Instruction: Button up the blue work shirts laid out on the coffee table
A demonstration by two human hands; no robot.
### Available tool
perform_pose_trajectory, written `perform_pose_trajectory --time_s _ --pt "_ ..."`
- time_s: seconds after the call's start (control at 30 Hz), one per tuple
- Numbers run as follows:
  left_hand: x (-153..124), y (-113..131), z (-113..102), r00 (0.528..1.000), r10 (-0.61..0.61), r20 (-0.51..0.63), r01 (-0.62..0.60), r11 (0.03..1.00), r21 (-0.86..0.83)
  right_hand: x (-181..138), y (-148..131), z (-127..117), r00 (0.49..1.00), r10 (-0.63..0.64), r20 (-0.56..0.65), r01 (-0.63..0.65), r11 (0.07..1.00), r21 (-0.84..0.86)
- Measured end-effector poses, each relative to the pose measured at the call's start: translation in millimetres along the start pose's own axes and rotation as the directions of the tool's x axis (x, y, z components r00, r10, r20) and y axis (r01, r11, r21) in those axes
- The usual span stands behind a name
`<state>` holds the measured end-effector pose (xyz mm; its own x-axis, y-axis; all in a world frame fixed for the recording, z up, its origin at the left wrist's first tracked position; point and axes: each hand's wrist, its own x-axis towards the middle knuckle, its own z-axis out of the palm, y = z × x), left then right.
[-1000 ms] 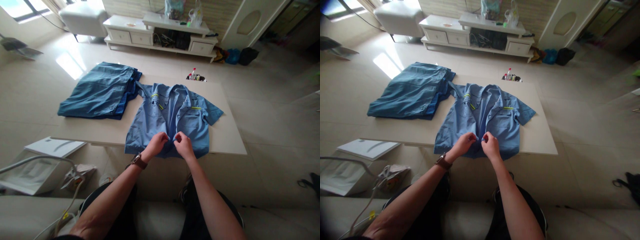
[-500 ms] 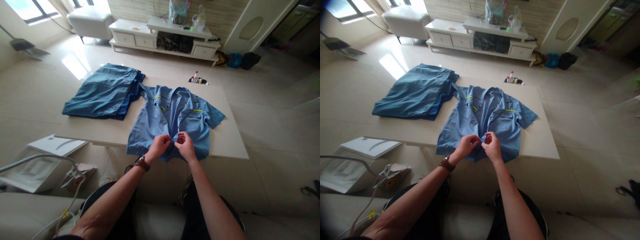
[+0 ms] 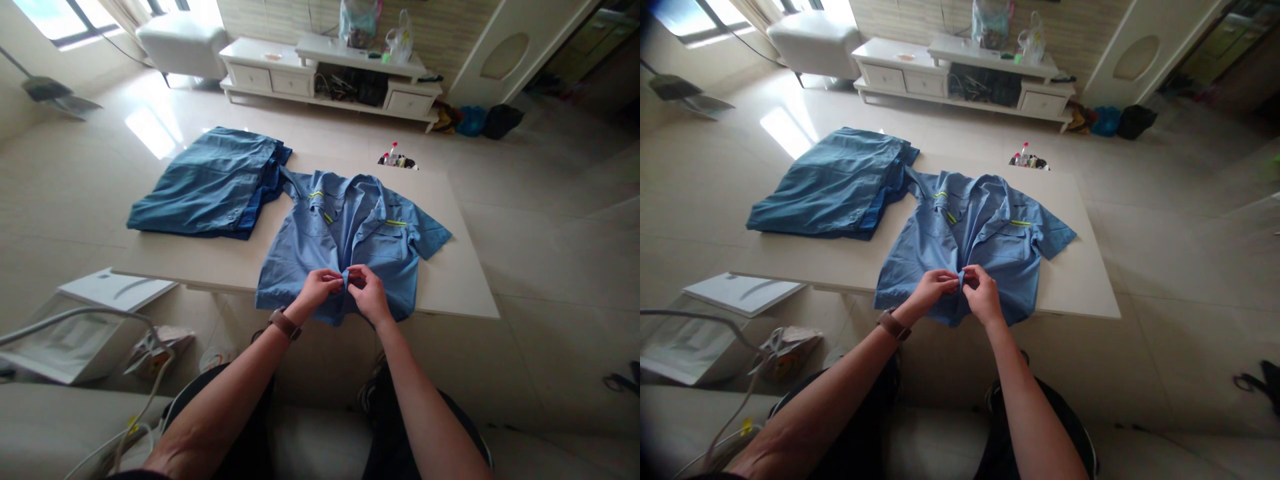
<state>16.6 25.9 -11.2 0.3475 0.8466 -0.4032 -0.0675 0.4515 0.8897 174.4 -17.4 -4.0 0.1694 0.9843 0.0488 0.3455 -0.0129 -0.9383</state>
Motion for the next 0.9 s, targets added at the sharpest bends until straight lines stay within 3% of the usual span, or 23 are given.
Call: perform_pose_trajectory --time_s 0.37,0.57,0.73,0.9 --pt "1 -1 -3 0.995 -0.007 0.099 0.013 0.998 -0.054 -1 -2 -1 0.999 -0.046 0.008 0.046 0.999 -0.027" --pt "5 0 -3 0.983 0.159 0.095 -0.168 0.981 0.097 -1 -1 -1 0.999 -0.045 -0.017 0.045 0.999 0.001" --pt "-1 8 0 0.938 0.338 0.073 -0.339 0.86 0.381 -1 -4 -1 0.998 -0.033 -0.046 0.035 0.999 0.037" --pt "-8 14 2 0.923 0.381 0.052 -0.358 0.804 0.475 0 -3 -2 0.997 -0.002 -0.081 0.009 0.997 0.082"
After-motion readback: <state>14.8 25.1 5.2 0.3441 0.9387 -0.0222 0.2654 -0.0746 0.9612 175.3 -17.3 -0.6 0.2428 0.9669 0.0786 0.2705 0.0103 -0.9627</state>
